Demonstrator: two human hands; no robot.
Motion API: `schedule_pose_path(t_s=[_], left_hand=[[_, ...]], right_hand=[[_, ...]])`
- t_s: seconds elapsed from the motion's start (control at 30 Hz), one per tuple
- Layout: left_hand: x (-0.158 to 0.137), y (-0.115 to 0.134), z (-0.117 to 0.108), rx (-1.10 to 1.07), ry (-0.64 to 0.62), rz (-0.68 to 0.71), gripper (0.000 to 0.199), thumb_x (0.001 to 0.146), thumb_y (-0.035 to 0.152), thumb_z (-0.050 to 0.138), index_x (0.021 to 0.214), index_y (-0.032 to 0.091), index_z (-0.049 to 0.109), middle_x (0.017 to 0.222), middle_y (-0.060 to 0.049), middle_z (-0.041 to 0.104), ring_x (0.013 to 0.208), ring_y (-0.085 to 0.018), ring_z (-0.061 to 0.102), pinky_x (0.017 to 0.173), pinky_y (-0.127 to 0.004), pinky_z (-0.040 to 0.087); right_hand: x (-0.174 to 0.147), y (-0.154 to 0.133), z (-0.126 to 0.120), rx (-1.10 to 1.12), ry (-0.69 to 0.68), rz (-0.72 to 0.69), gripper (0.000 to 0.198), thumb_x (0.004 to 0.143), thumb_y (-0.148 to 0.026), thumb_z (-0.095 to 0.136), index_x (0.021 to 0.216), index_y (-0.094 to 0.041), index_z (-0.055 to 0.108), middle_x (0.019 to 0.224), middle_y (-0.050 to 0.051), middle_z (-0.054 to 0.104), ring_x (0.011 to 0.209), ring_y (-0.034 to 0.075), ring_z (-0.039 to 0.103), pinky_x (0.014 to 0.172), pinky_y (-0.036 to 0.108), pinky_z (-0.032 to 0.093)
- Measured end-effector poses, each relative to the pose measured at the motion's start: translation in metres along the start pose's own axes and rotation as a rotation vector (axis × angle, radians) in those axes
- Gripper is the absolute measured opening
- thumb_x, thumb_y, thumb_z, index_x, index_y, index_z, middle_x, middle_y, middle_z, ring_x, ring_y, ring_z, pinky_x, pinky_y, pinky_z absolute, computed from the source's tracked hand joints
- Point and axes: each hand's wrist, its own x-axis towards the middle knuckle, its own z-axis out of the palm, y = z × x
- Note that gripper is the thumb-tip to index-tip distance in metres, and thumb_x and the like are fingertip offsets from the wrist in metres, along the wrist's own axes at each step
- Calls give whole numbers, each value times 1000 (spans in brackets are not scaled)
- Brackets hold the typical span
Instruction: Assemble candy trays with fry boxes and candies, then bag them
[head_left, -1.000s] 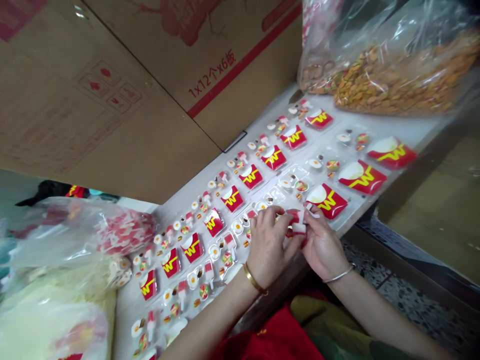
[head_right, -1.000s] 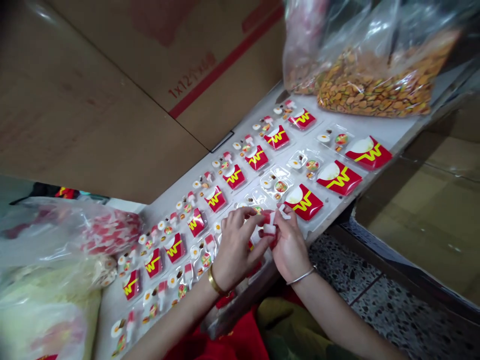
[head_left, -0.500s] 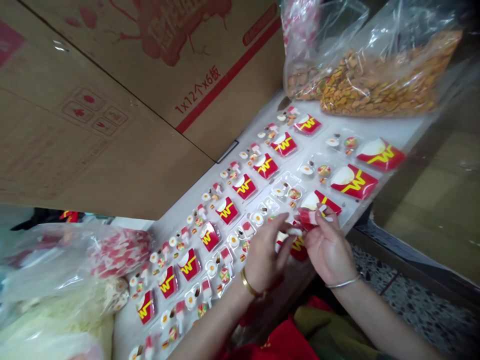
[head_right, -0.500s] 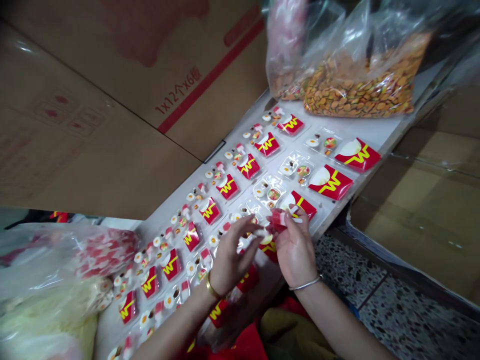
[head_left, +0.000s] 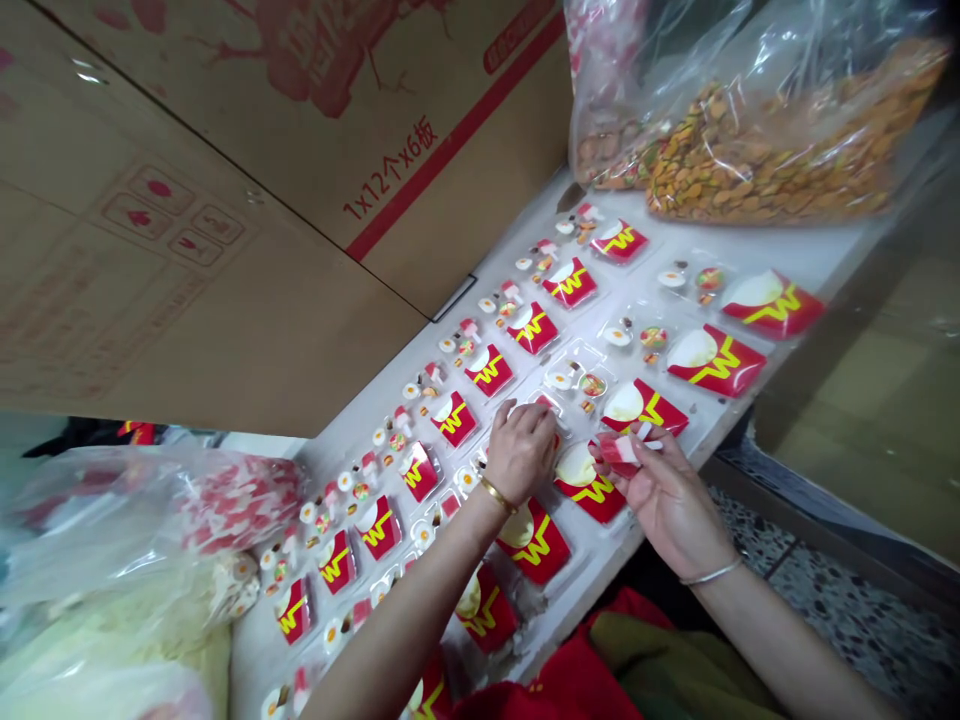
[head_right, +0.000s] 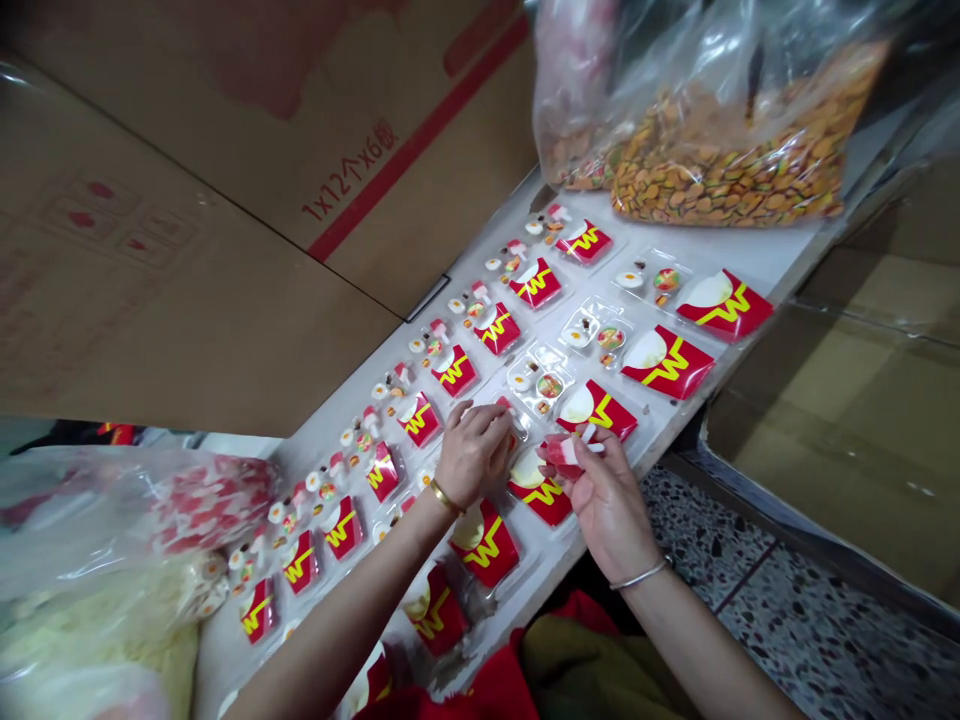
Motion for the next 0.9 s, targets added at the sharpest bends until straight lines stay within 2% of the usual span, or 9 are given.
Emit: schedule_pose_path(t_s=[0.13, 0.37, 0.43, 0.5, 0.57, 0.67, 0.73, 0.8, 0.9], left_hand=[[-5, 9, -5, -29, 38, -130, 24, 89, 26, 47, 110, 24, 58, 117, -6, 62, 117, -24, 47, 107, -55, 18], [-4, 16, -7, -89, -28, -212, 36, 89, 32, 47, 125, 26, 49, 135, -7, 51, 128, -30, 38, 106, -61, 15], [-4, 19, -14, -152, -27, -249, 40, 90, 34, 47, 129, 25, 46, 137, -9, 48, 129, -30, 36, 105, -60, 19], [-3, 25, -22, -297, -21, -315, 38, 91, 37, 46, 126, 24, 49, 131, -9, 52, 122, -27, 43, 101, -52, 30], [-3, 34, -29, -524, -29, -365, 32, 90, 41, 47, 113, 22, 58, 115, -8, 59, 107, -22, 52, 93, -42, 40], [0, 45, -30, -833, -44, -418, 27, 86, 43, 52, 90, 18, 61, 92, -4, 62, 87, -16, 56, 81, -32, 45], [7, 45, -28, -956, -35, -460, 27, 86, 43, 53, 85, 17, 59, 84, -3, 61, 78, -14, 55, 74, -28, 45], [19, 39, -28, -1014, 3, -471, 25, 87, 42, 52, 86, 17, 56, 80, -2, 60, 71, -12, 54, 67, -25, 44], [50, 19, -33, -902, 101, -397, 21, 85, 39, 55, 87, 17, 56, 77, -1, 59, 66, -11, 51, 62, -23, 42]], right_hand=[[1, -2, 0, -62, -17, 14, 19, 76, -28, 71, 88, -26, 56, 88, -3, 66, 84, 17, 65, 70, 30, 53], [-3, -2, 6, -120, -87, 16, 21, 79, -32, 68, 94, -26, 55, 93, -2, 64, 84, 16, 65, 72, 31, 53], [-3, -1, 8, -116, -78, -10, 23, 78, -33, 69, 94, -26, 54, 94, -2, 63, 87, 16, 63, 72, 31, 53], [-2, 0, 9, -118, -67, -34, 25, 77, -34, 70, 95, -26, 54, 94, -2, 63, 87, 16, 62, 71, 30, 54], [-1, 0, 10, -145, -57, -37, 26, 76, -36, 69, 94, -26, 53, 94, -1, 63, 83, 16, 62, 66, 29, 53], [1, 0, 13, -224, -48, -47, 25, 77, -39, 68, 90, -26, 51, 89, -1, 62, 74, 15, 60, 55, 25, 51], [4, -2, 15, -262, -53, -68, 23, 79, -39, 66, 89, -26, 49, 88, -1, 61, 70, 14, 59, 49, 23, 48], [8, -7, 15, -260, -57, -93, 21, 82, -39, 63, 91, -26, 49, 89, -1, 59, 67, 13, 58, 47, 22, 46], [16, -18, 12, -220, -62, -124, 19, 82, -37, 62, 93, -25, 51, 92, -2, 57, 70, 12, 60, 51, 21, 45]])
